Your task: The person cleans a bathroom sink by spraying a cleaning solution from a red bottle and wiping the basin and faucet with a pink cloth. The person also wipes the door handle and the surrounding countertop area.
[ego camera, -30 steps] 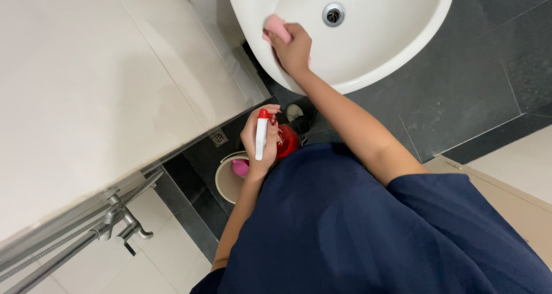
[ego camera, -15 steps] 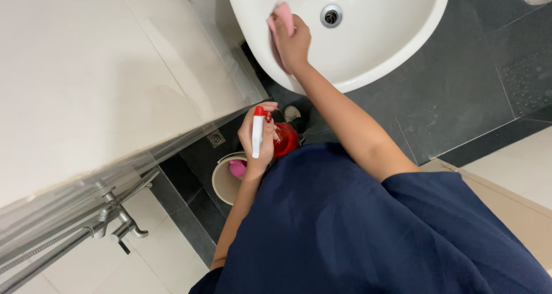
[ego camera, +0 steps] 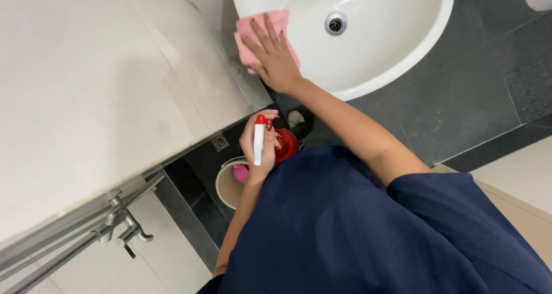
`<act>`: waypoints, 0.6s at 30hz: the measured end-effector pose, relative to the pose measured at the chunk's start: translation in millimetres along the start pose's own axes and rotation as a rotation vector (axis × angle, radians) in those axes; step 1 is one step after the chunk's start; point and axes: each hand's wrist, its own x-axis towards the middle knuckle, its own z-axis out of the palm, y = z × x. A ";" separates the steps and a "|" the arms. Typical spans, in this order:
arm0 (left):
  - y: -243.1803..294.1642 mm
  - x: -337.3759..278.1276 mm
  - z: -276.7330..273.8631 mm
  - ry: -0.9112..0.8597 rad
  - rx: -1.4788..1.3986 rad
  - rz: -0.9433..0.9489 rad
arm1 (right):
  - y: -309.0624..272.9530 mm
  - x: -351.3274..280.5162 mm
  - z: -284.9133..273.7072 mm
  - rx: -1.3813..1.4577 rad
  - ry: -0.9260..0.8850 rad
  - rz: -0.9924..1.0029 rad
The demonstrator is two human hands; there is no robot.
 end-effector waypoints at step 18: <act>0.9 -6.6 3.3 -0.008 0.006 0.012 | 113.0 100.0 92.6 0.201 0.877 0.648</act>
